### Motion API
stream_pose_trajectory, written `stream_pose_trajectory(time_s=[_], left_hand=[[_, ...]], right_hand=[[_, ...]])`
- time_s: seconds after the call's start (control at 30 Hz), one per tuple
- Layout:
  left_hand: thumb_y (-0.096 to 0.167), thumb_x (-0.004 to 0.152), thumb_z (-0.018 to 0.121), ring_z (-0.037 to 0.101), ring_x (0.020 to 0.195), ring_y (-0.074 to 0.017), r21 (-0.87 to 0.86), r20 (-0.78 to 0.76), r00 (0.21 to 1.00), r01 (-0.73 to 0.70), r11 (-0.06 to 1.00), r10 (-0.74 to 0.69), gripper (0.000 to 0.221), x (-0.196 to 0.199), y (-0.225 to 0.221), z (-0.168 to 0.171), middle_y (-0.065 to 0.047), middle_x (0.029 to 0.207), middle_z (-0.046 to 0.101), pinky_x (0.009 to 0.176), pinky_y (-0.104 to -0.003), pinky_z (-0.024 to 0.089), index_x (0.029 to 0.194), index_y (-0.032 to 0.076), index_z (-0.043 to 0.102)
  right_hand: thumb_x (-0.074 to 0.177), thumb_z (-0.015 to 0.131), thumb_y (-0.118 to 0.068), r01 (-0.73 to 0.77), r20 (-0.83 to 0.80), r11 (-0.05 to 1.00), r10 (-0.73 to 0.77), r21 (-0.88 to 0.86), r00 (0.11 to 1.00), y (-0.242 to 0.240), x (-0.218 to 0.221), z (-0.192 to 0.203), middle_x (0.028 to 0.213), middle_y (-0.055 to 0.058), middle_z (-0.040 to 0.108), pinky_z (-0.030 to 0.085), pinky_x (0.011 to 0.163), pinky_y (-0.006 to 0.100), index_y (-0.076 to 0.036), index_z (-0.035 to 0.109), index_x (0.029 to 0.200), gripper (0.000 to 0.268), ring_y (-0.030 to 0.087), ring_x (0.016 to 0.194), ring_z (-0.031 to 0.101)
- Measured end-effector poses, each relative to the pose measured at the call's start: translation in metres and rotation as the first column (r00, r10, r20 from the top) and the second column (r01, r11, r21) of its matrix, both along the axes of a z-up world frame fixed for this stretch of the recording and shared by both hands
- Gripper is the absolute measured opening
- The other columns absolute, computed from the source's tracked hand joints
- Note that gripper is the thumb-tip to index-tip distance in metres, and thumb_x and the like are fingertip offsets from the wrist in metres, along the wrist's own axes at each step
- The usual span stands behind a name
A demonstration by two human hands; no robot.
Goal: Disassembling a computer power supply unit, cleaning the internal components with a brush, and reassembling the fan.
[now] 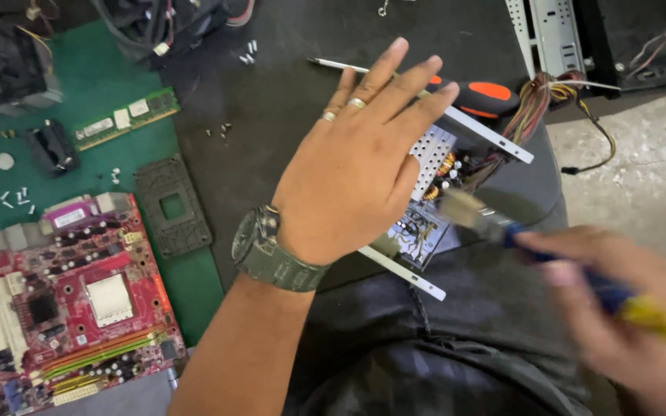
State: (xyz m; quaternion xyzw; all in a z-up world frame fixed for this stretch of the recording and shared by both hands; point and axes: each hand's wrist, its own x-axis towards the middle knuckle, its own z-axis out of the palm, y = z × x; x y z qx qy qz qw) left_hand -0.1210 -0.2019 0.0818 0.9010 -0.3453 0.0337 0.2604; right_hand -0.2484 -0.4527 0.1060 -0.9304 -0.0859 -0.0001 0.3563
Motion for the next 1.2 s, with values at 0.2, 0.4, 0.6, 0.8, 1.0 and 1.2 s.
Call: stream_pose_trajectory(time_s=[0.2,0.4,0.6,0.8,1.0,1.2], left_hand=[[0.011,0.098,0.048,0.027,0.155,-0.0327,0.018,-0.009,1.0,0.008,1.0,-0.008,0.053,0.001,0.0,0.002,-0.009,0.16,0.045,0.126,-0.06,0.028,0.151,0.011,0.05],[0.015,0.104,0.037,0.028,0.162,-0.0363,-0.097,-0.121,0.993,-0.012,0.995,0.0,0.06,-0.003,0.002,0.004,-0.013,0.168,0.043,0.131,-0.06,0.023,0.162,0.011,0.022],[0.065,0.102,0.0,0.03,0.162,-0.0457,-0.404,-0.375,0.924,-0.096,0.91,-0.069,0.086,-0.006,0.006,0.027,-0.012,0.138,0.072,0.131,-0.063,0.016,0.16,0.003,0.013],[0.061,0.108,0.001,0.028,0.169,-0.0479,-0.429,-0.339,0.938,-0.082,0.9,-0.076,0.077,-0.007,0.007,0.016,-0.012,0.136,0.076,0.137,-0.067,0.015,0.163,0.008,0.0],[0.073,0.102,-0.005,0.024,0.171,-0.0396,-0.527,-0.423,0.896,-0.124,0.841,-0.132,0.085,-0.008,0.011,0.017,-0.027,0.167,0.049,0.137,-0.06,0.01,0.164,0.015,-0.002],[0.08,0.098,-0.011,0.019,0.175,-0.0459,-0.549,-0.397,0.9,-0.075,0.832,-0.181,0.093,-0.005,0.011,0.011,-0.016,0.177,0.038,0.141,-0.062,0.003,0.166,0.017,-0.002]], right_hand=[[0.092,0.058,-0.02,-0.454,-0.031,0.891,0.453,-0.008,0.891,-0.009,0.041,0.009,0.105,0.003,0.077,0.059,0.077,0.028,-0.011,0.07,0.116,0.029,0.017,0.082,0.078],[0.091,0.06,-0.031,-0.478,-0.041,0.877,0.476,-0.047,0.879,0.001,0.061,0.017,0.095,-0.002,0.079,0.06,0.071,0.028,-0.016,0.073,0.114,0.03,0.015,0.077,0.079],[0.089,0.063,-0.033,-0.533,-0.032,0.845,0.532,-0.033,0.846,0.023,0.082,0.025,0.095,-0.007,0.083,0.062,0.068,0.025,-0.022,0.077,0.113,0.03,0.01,0.075,0.083],[0.091,0.06,-0.039,-0.528,-0.077,0.816,0.526,-0.237,0.847,0.044,0.091,0.029,0.103,-0.013,0.082,0.061,0.059,0.032,-0.029,0.076,0.114,0.029,0.014,0.078,0.08],[0.091,0.057,-0.05,-0.6,-0.238,0.756,0.552,-0.263,0.799,0.037,0.105,0.027,0.093,-0.019,0.086,0.067,0.052,0.036,-0.037,0.078,0.105,0.028,0.014,0.065,0.085],[0.091,0.056,-0.042,-0.607,-0.164,0.746,0.585,-0.276,0.794,0.051,0.111,0.031,0.107,-0.015,0.081,0.061,0.046,0.038,-0.032,0.071,0.122,0.036,0.024,0.056,0.078]])
